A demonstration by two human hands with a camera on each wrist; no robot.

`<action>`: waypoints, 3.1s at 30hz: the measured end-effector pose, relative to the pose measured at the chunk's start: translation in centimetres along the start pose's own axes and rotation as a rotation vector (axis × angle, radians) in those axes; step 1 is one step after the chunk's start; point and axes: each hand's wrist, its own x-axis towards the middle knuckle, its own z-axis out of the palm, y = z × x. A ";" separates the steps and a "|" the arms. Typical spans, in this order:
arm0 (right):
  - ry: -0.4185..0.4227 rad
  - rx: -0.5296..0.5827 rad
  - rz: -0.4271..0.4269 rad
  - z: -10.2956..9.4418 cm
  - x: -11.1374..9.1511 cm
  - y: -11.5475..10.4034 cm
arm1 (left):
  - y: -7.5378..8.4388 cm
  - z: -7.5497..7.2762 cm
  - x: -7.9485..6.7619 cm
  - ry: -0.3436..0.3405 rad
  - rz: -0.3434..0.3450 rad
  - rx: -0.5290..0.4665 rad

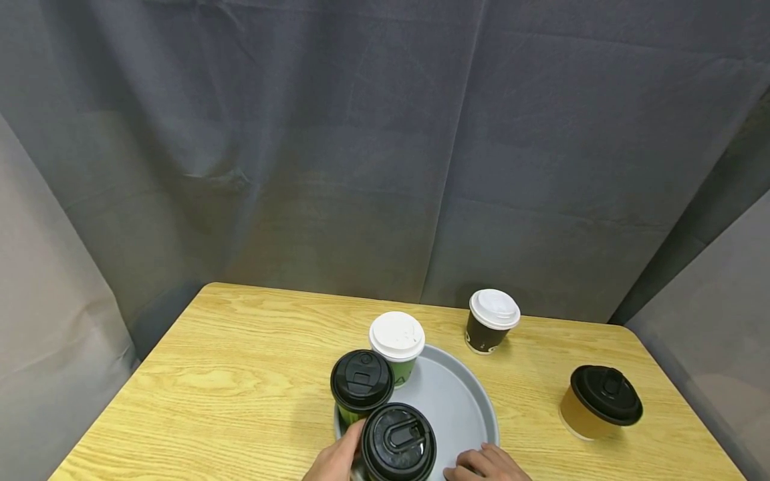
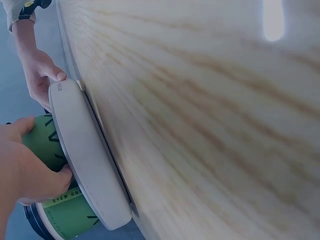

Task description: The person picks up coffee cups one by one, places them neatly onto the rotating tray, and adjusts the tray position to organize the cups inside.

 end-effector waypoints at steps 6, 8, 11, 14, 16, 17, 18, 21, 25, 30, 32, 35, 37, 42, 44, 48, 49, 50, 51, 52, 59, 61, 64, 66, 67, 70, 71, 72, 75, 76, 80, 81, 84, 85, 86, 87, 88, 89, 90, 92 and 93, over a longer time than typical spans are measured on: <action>-0.009 -0.013 -0.003 0.0 0.0 0.1 | -0.4 -0.7 -0.1 -0.083 -0.071 -0.112; -0.014 -0.015 -0.003 0.0 0.0 0.1 | 0.0 -1.1 -0.2 -0.104 -0.083 -0.131; -0.007 -0.016 -0.003 0.0 0.0 0.1 | 0.9 -1.6 -0.4 -0.100 -0.062 -0.136; 0.004 -0.017 -0.005 0.0 0.0 0.1 | 1.6 -2.0 -0.7 -0.074 -0.023 -0.123; 0.005 -0.020 -0.002 0.0 0.0 0.0 | 1.9 -2.1 -0.9 -0.051 -0.008 -0.137; 0.004 -0.022 -0.001 0.0 0.0 0.0 | 2.0 -2.2 -0.9 -0.049 -0.011 -0.147; 0.003 -0.023 0.001 0.0 0.0 -0.1 | 2.1 -2.2 -0.9 -0.046 -0.012 -0.151; 0.005 -0.026 -0.002 0.0 0.0 -0.1 | 2.2 -2.5 -1.0 -0.057 -0.035 -0.165; 0.025 -0.015 -0.020 0.1 0.0 -0.1 | 2.4 -2.4 -1.2 -0.037 -0.056 -0.178; 0.024 -0.008 -0.022 0.1 0.0 0.0 | 2.7 -2.1 -1.4 0.034 -0.008 -0.199; 0.020 -0.010 -0.022 0.1 0.0 0.1 | 2.8 -2.2 -1.5 0.051 0.034 -0.209; 0.019 -0.009 -0.022 0.1 0.1 0.1 | 2.9 -2.4 -1.7 0.061 0.057 -0.225; 0.019 -0.006 -0.022 0.1 0.1 0.1 | 3.2 -2.6 -1.8 0.072 0.056 -0.227; 0.015 -0.003 -0.014 0.1 0.1 0.0 | 3.9 -2.7 -2.0 0.195 0.149 -0.158; 0.009 -0.008 -0.007 0.1 0.1 0.0 | 4.1 -2.6 -2.0 0.269 0.206 -0.132; 0.002 -0.015 -0.004 0.0 0.1 0.0 | 4.6 -2.6 -2.0 0.370 0.282 -0.114; 0.003 -0.014 -0.007 0.0 0.1 0.0 | 4.8 -2.6 -2.0 0.381 0.287 -0.116; 0.003 -0.013 -0.012 0.0 0.1 0.0 | 5.0 -2.7 -2.0 0.390 0.296 -0.107; 0.004 -0.011 -0.017 0.0 0.1 0.1 | 5.1 -2.8 -2.0 0.397 0.306 -0.094; 0.006 -0.010 -0.023 0.0 0.1 0.1 | 5.3 -2.8 -2.0 0.402 0.315 -0.079; -0.009 -0.008 -0.027 0.0 0.2 0.1 | 6.3 -3.2 -2.1 0.414 0.328 0.075; -0.013 -0.011 -0.019 -0.1 0.2 0.0 | 6.4 -3.3 -2.1 0.412 0.345 0.105; -0.025 -0.017 -0.005 -0.1 0.2 -0.1 | 6.4 -3.3 -1.9 0.426 0.411 0.151; -0.033 -0.021 0.004 -0.2 0.3 -0.2 | 6.4 -3.3 -1.8 0.440 0.465 0.186; -0.036 -0.021 0.007 -0.2 0.3 -0.2 | 6.4 -3.3 -1.7 0.447 0.492 0.204; -0.038 -0.021 0.012 -0.2 0.3 -0.2 | 6.5 -3.4 -1.3 0.453 0.579 0.232; -0.036 -0.021 0.012 -0.2 0.3 -0.2 | 6.5 -3.4 -1.2 0.452 0.608 0.237; -0.031 -0.021 0.012 -0.2 0.3 -0.3 | 6.6 -3.4 -1.1 0.450 0.634 0.246; -0.016 -0.021 0.005 -0.1 0.2 -0.2 | 7.0 -3.4 -0.8 0.430 0.680 0.278; -0.012 -0.020 0.003 -0.1 0.2 -0.2 | 7.1 -3.3 -0.7 0.421 0.680 0.295; -0.006 -0.014 -0.004 0.0 0.2 -0.1 | 7.6 -3.0 -0.7 0.399 0.678 0.362; -0.006 -0.012 -0.004 0.0 0.2 -0.1 | 7.7 -2.9 -0.7 0.399 0.683 0.380; -0.005 -0.008 -0.007 0.1 0.1 0.0 | 8.0 -2.7 -0.7 0.388 0.684 0.416; -0.004 -0.006 -0.009 0.1 0.1 0.0 | 8.0 -2.6 -0.7 0.386 0.690 0.431; -0.002 -0.004 -0.012 0.1 0.1 0.1 | 8.1 -2.6 -0.7 0.375 0.685 0.438; 0.001 -0.001 -0.016 0.1 0.1 0.1 | 8.2 -2.6 -0.7 0.364 0.682 0.444; 0.002 0.000 -0.018 0.1 0.1 0.1 | 8.2 -2.6 -0.6 0.353 0.680 0.448; 0.005 0.002 -0.019 0.1 0.1 0.1 | 8.3 -2.7 -0.6 0.343 0.684 0.457; 0.011 0.004 -0.023 0.1 0.1 0.1 | 8.3 -2.7 -0.5 0.334 0.687 0.465; 0.020 0.005 -0.025 0.2 0.1 0.1 | 8.3 -2.7 -0.4 0.317 0.703 0.475; 0.024 0.003 -0.026 0.2 0.1 0.1 | 8.3 -2.6 -0.4 0.310 0.714 0.484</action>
